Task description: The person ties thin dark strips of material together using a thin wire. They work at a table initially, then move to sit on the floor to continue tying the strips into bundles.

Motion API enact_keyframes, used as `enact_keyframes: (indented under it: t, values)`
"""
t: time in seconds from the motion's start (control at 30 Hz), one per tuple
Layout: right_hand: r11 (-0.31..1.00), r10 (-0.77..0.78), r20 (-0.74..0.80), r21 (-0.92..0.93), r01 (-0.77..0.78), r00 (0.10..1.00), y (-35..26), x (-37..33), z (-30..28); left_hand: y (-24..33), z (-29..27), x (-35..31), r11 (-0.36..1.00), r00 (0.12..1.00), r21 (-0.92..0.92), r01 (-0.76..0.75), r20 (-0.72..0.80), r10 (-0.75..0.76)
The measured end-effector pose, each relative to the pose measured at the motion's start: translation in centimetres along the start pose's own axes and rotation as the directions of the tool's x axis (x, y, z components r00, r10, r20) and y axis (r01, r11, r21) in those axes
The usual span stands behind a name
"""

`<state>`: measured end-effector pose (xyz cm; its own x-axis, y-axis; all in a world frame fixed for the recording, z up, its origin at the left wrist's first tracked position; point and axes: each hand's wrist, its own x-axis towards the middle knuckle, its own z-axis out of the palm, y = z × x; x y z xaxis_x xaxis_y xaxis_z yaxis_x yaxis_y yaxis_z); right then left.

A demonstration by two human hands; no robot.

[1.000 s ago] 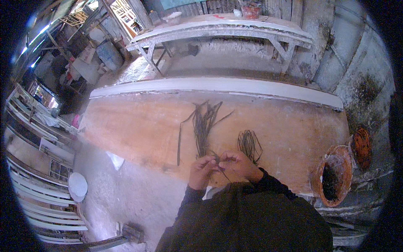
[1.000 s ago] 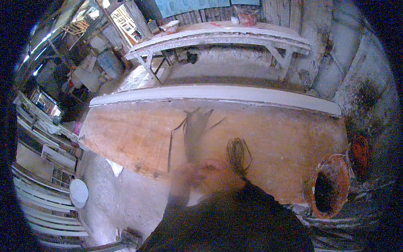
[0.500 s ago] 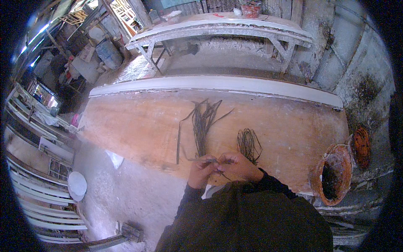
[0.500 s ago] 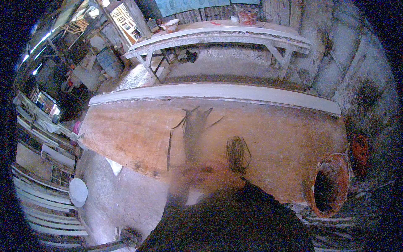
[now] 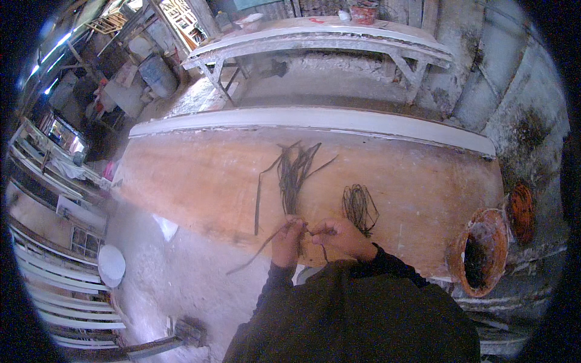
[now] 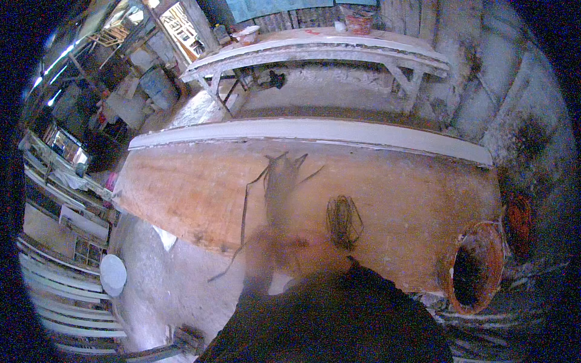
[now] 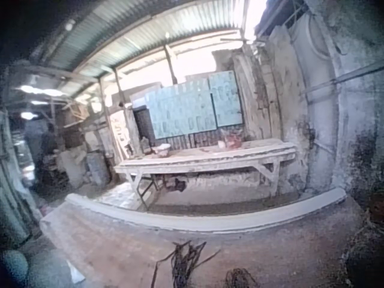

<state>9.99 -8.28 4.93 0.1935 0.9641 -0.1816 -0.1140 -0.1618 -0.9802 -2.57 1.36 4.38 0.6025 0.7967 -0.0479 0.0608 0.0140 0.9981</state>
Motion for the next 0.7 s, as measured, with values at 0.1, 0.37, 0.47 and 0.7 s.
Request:
enact_keyframes:
  t: [0.1, 0.37, 0.47, 0.7]
  values:
    - [0.999, -0.018, 0.005, 0.045, 0.018, 1.000, 0.2, -0.1, 0.1, -2.8, -1.2, 1.4, 1.000, 0.999, -0.017, -0.024, 0.038, 0.025]
    - [0.922, -0.134, 0.114, -0.351, 0.166, 0.984, 0.6, -0.2, -0.4, -0.5, -3.4, 2.1, 0.749, 0.987, -0.659, 0.065, -0.067, -0.145]
    - [0.928, -0.003, 0.118, -0.370, 0.047, 0.993, 0.4, -0.7, -1.1, 0.7, -4.8, 2.2, 0.684, 0.985, -0.729, 0.013, -0.110, -0.136]
    - [0.819, 0.058, 0.131, -0.573, 0.028, 0.990, 3.1, -1.6, -2.7, 1.3, -8.5, 1.8, 0.639, 0.961, -0.764, -0.084, -0.233, -0.152]
